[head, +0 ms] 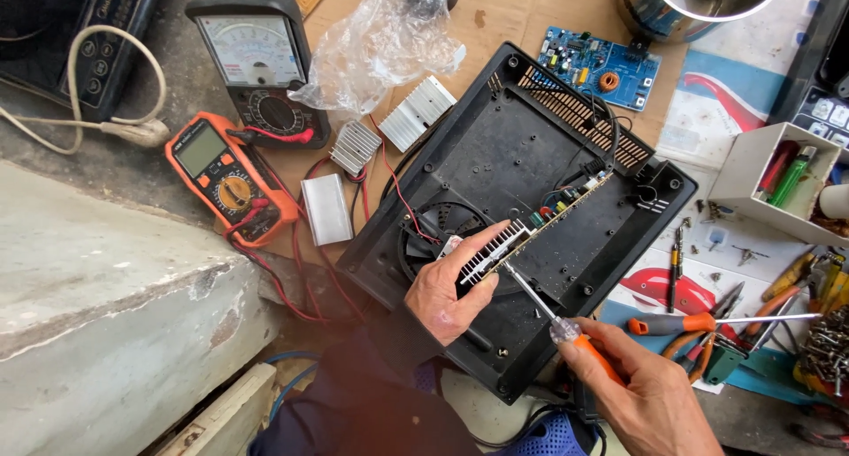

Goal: Disassembling or assembling an induction cooker by manipulating screws on the internal circuit board with a screwdriver.

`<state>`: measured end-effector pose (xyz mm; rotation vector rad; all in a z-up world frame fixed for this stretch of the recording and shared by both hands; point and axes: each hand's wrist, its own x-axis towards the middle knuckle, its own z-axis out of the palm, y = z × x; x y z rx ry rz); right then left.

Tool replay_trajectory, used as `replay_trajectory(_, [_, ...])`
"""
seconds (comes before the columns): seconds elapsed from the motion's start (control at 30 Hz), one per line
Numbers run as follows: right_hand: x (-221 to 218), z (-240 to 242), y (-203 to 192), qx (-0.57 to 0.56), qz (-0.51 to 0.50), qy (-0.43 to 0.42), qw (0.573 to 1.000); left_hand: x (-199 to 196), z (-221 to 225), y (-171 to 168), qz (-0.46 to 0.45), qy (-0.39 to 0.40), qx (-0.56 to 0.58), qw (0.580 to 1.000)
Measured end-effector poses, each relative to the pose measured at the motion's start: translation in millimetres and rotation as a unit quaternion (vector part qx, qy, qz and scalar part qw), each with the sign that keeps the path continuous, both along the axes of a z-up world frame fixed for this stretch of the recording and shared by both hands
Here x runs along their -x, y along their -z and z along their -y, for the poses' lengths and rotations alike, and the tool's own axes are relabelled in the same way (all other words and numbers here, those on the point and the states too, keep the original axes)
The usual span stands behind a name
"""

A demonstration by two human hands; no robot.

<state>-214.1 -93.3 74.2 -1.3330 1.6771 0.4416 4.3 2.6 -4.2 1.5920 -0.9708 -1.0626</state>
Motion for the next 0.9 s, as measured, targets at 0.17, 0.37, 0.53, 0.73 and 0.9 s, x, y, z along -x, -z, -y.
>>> replay_trajectory(0.17, [5, 2, -10, -0.008, -0.025, -0.041, 0.999, -1, -1, 4, -0.038, 0.004, 0.007, 0.999])
replay_trajectory(0.37, [1, -5, -26, 0.014, -0.018, -0.053, 0.998, -6, -2, 15, -0.057, -0.031, 0.005, 0.998])
replay_trajectory(0.53, [-8, -9, -37, 0.055, -0.003, -0.081, 0.995, -9, -8, 68, -0.15, -0.061, 0.033, 0.986])
replay_trajectory(0.73, [-3, -20, -18, 0.259, 0.157, -0.177, 0.936, -9, -12, 94, -0.235, -0.072, 0.054, 0.968])
replay_trajectory(0.9, [-3, -22, -10, 0.3, 0.173, -0.194, 0.918, -8, -15, 101, -0.25, -0.081, 0.063, 0.963])
